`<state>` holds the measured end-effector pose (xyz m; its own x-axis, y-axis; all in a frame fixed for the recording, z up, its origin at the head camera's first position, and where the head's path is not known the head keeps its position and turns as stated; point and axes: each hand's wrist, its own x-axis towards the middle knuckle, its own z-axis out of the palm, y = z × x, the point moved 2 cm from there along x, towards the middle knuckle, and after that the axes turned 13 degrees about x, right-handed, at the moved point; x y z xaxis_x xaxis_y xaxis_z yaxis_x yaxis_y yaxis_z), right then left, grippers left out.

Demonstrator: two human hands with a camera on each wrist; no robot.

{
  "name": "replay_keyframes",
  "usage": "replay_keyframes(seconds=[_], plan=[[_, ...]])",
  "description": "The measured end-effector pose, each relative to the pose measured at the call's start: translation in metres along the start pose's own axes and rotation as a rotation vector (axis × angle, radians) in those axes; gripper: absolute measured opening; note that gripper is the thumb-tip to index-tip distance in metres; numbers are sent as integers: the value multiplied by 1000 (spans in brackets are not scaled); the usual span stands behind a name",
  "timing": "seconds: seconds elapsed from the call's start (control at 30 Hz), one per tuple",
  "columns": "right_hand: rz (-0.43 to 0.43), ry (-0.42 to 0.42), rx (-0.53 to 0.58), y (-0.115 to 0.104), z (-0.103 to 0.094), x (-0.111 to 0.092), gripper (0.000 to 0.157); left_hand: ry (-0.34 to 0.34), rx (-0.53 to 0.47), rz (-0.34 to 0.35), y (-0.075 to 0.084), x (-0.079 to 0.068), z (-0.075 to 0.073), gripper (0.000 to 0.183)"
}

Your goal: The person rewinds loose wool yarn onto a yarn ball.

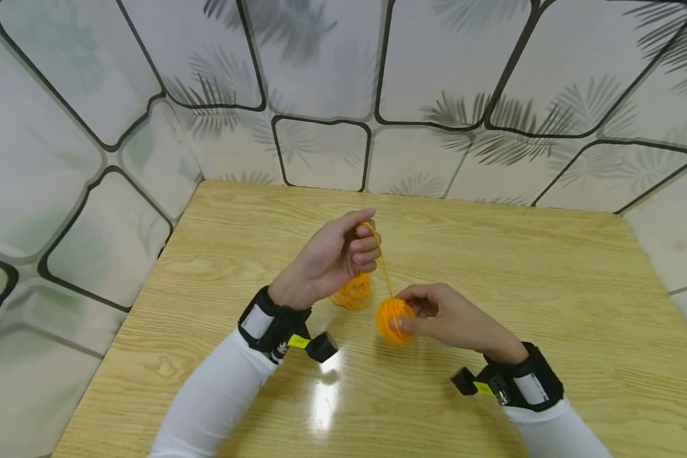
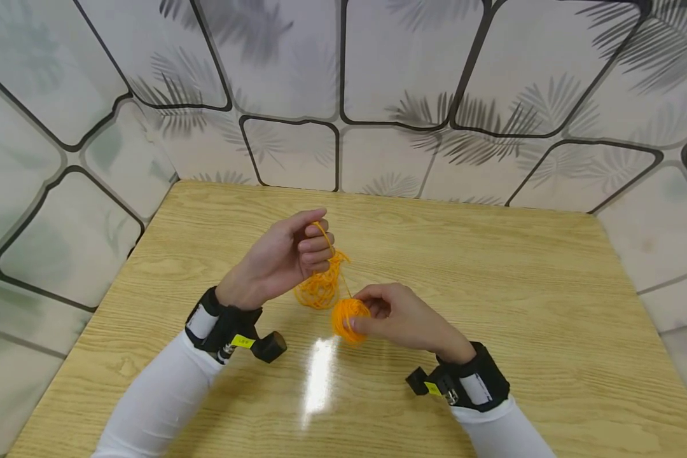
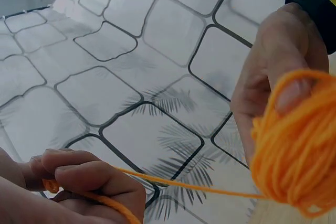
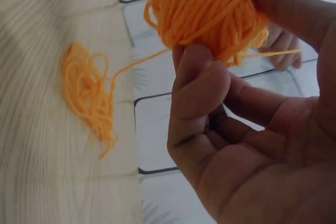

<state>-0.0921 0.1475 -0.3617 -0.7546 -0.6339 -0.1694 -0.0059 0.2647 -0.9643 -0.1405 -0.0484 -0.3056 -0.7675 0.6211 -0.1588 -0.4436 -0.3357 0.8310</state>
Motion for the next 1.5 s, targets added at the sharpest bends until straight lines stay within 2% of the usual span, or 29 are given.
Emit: replay_keyframes(seconds=[0.3,0.53,0.8,0.97,1.17,1.33,1.5], plan=[[80,163,-72,14,-11,10,38,-10,166,76,11,-19,19,36],[52,283,-73,25,-21,19,39,-33,322,126,12,-40,36,41],[1,444,-57,24,-27,26,45,-111,374,176,9,-62,59,39],[-9,550,78,23,-33,30,41,-137,439,208,-2,-73,67,40],[-47,592,286,17,-40,32,49,-153,490,194,-22,-82,70,43],[-93,568,473,6,-47,30,52,-170,482,158,-38,-85,69,44],[-193,473,643,-12,-52,22,47,-162,449,106,-56,-85,64,45]])
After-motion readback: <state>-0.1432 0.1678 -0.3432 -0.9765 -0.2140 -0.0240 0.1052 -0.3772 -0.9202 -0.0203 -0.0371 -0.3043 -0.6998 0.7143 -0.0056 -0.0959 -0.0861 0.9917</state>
